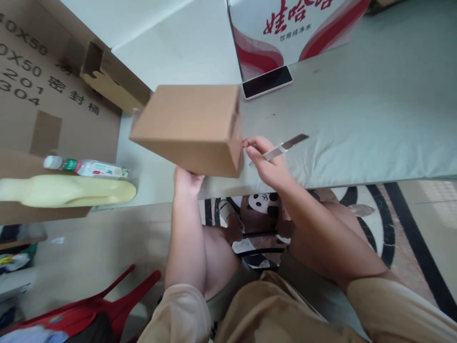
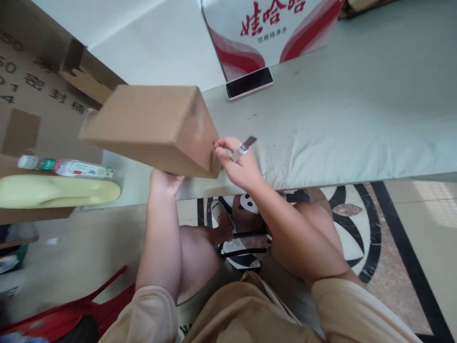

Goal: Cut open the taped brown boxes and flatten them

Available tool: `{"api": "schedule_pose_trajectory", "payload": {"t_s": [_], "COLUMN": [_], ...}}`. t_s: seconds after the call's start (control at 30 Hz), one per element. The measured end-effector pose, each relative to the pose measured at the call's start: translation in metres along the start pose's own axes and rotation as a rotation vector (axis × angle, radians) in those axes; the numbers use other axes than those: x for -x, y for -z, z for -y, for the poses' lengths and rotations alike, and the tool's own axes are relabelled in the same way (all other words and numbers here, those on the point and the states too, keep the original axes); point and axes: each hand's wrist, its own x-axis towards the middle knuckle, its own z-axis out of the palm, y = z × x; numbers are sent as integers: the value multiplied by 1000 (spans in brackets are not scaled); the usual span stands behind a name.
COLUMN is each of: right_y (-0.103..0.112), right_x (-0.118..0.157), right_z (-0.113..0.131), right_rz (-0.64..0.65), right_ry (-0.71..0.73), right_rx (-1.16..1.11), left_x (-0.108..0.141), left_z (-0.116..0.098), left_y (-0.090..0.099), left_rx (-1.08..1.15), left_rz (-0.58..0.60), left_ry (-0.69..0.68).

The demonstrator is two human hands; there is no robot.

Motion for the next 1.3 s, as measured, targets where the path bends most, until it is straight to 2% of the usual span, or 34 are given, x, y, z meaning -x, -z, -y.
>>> {"api": "schedule_pose_trajectory", "payload": {"t_s": [0.07,0.17,0.23,0.37,0.47,0.53,0.6,0.67,0.73,0.77,0.83,0.9,0.97,1.13,1.3], "right_y": [-5,0,7,15,17,18,19,20,21,21,20,19,19,23,32], "right_x": [1,0,0,0,0,-1,-1,-1,-1,-1,0,0,1,3,3], "right_z": [4,10,15,21,21,19,17,17,19,20,22,24,26,32,48], "right_rz": [4,20,19,-38,-121,-165,-176,-129,-29,31,139,202,210,44,43], "right_ry": [97,155,169,226,289,297,286,287,320,344,388,415,423,302,158], "right_rx": [16,43,53,21,-13,-14,-4,24,75,104,153,168,123,-126,-299], "left_x": [4,9,13,21,27,29,28,26,23,22,21,22,25,39,59], "left_z": [2,5,7,13,17,20,23,23,20,17,11,8,9,16,16], "left_y": [-1,-3,-7,-21,-29,-30,-30,-28,-25,-23,-22,-22,-26,-36,-40], "left_rx": [-32,-105,-143,-209,-380,-534,-622,-595,-513,-493,-531,-624,-708,-771,-813], "left_rz": [61,194,211,144,236,330,333,225,145,158,263,351,383,451,551], "left_ry": [90,146,161,234,326,313,158,-151,-500,-643,-836,-935,-981,-1120,-1141]}}
